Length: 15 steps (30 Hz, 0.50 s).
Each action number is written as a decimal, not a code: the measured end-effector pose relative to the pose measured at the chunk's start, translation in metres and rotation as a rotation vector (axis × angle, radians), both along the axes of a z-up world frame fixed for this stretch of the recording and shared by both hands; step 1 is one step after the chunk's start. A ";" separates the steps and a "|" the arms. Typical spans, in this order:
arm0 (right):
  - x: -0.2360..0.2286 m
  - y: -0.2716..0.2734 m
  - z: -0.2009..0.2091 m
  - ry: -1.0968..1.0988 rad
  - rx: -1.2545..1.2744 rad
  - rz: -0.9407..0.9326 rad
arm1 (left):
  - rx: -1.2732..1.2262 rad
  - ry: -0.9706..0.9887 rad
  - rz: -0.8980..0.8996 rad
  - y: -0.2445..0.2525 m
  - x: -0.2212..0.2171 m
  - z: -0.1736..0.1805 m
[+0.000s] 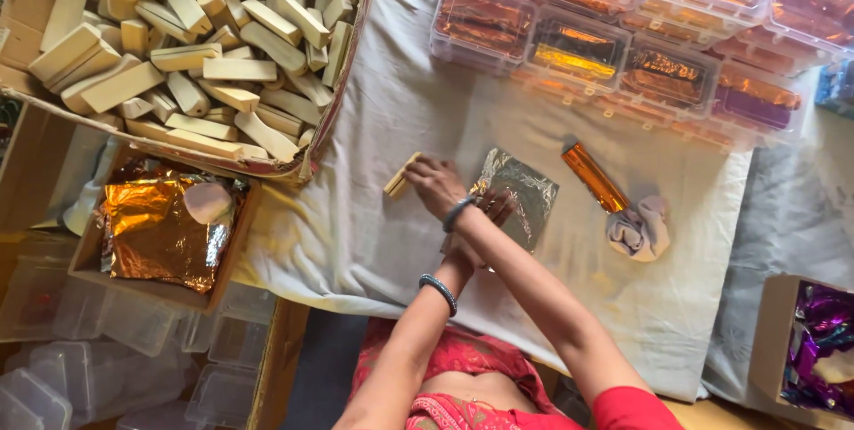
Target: The person wipes a small plastic container with a cloth, then places two orange foil-wrapped items inside and closes the lid. They then wipe a wooden block with the cloth and wrap it in orange foil. The person repeats the wrapping process for another wooden block.
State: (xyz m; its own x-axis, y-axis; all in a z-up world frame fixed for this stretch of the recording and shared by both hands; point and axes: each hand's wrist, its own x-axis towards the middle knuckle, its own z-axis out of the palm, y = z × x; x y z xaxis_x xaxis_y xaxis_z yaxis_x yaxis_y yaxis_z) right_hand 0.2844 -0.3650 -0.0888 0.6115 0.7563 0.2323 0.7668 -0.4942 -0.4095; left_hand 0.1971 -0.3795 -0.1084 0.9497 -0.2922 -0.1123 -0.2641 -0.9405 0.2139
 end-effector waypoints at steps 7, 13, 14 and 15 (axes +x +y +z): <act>0.001 0.025 -0.009 -0.137 -0.340 -0.010 | -0.148 -0.177 0.009 0.000 0.005 -0.029; -0.002 0.006 -0.015 -0.068 -0.438 -0.079 | -0.268 -0.322 -0.018 -0.009 -0.002 -0.048; -0.002 0.001 -0.011 -0.034 -0.418 -0.103 | -0.289 -0.346 -0.028 -0.012 -0.002 -0.050; -0.002 -0.012 0.001 -0.034 -0.420 -0.119 | -0.294 -0.346 -0.043 -0.013 -0.001 -0.042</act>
State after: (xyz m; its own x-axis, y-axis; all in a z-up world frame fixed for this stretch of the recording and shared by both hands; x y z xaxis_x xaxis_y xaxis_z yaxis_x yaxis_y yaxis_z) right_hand 0.2825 -0.3774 -0.0878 0.6976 0.7140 -0.0595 0.7038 -0.6985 -0.1296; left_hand 0.1958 -0.3922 -0.1507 0.9028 -0.3045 0.3035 -0.4050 -0.8395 0.3624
